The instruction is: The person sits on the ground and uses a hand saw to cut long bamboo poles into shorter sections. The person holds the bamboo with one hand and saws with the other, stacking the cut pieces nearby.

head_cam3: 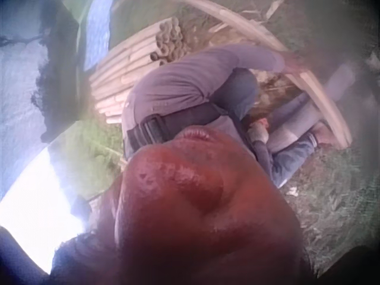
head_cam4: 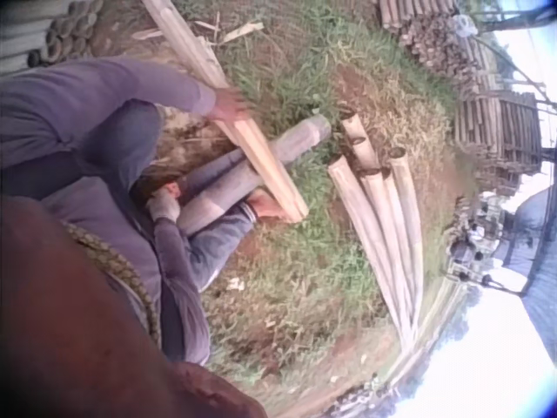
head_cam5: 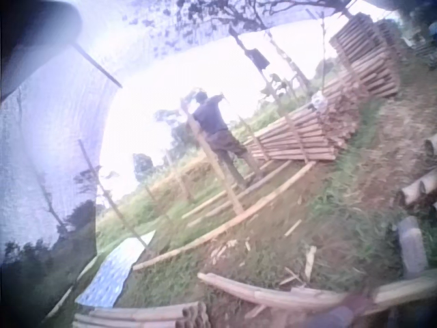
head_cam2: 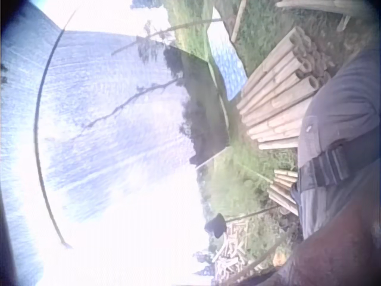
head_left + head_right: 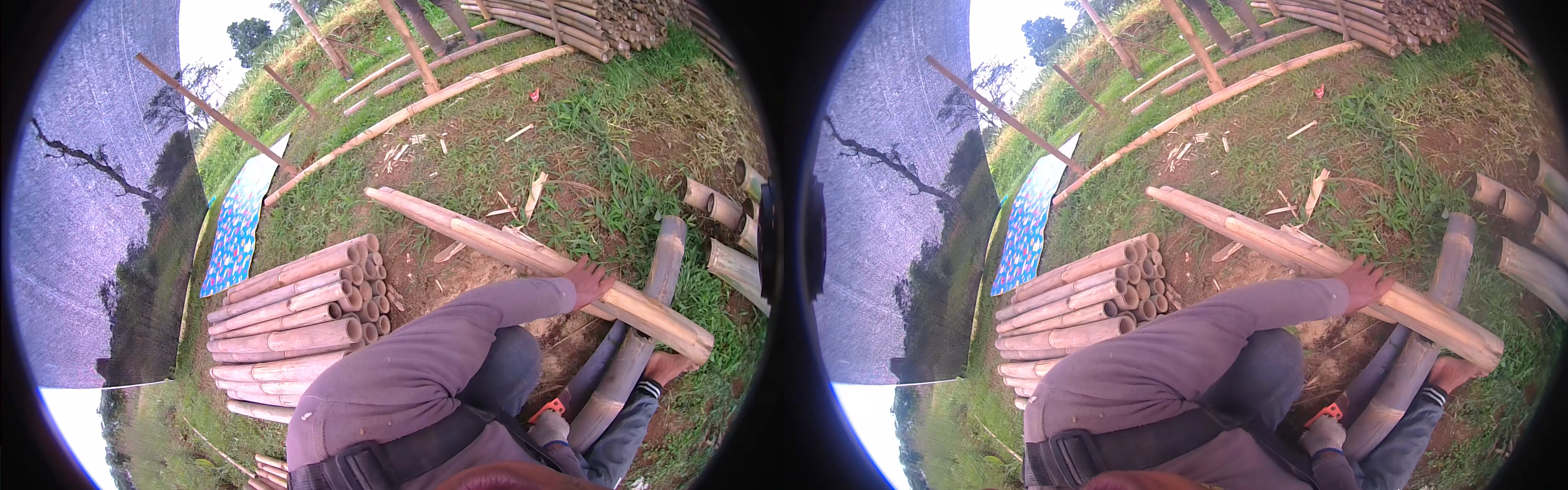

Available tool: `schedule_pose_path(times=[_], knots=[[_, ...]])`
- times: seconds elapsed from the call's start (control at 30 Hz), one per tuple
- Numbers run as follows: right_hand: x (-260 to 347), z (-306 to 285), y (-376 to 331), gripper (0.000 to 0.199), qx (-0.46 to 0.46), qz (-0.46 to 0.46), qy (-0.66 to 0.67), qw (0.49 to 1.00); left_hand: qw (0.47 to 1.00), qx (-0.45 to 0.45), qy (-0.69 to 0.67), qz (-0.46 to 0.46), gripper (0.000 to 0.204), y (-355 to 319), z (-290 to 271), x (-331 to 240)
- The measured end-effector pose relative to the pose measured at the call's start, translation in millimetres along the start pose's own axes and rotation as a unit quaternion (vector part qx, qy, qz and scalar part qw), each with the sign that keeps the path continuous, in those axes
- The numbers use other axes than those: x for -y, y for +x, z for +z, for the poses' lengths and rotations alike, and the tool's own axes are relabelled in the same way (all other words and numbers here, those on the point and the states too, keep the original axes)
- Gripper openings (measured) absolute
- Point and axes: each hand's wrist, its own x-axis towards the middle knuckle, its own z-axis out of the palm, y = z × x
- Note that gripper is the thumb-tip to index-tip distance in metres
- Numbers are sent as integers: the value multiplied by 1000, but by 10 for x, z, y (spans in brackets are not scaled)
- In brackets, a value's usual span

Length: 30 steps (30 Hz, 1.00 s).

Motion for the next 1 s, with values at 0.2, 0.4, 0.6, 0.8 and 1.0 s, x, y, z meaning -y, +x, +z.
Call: schedule_pose_path(times=[0.2, 0.4, 0.6, 0.8, 1.0], knots=[[56, -9, -30, 43, -1, 33, 14, 999, 999, -8, 35, -2, 80, -55, -24, -80], [66, -41, -77, 41, 3, 56, 8, 998, 999, -34, 29, 5, 80, -75, -78, -70], [47, -7, -142, 41, -3, 55, 9, 998, 999, -33, 34, -3, 80, -39, -4, -70], [11, 93, -96, 42, 4, 51, 6, 999, 1000, 7, 22, -20, 77, -9, -33, -70], [-73, 249, -73, 44, -35, 40, 50, 997, 1000, -2, 24, -16, 78, -20, -62, -74]])
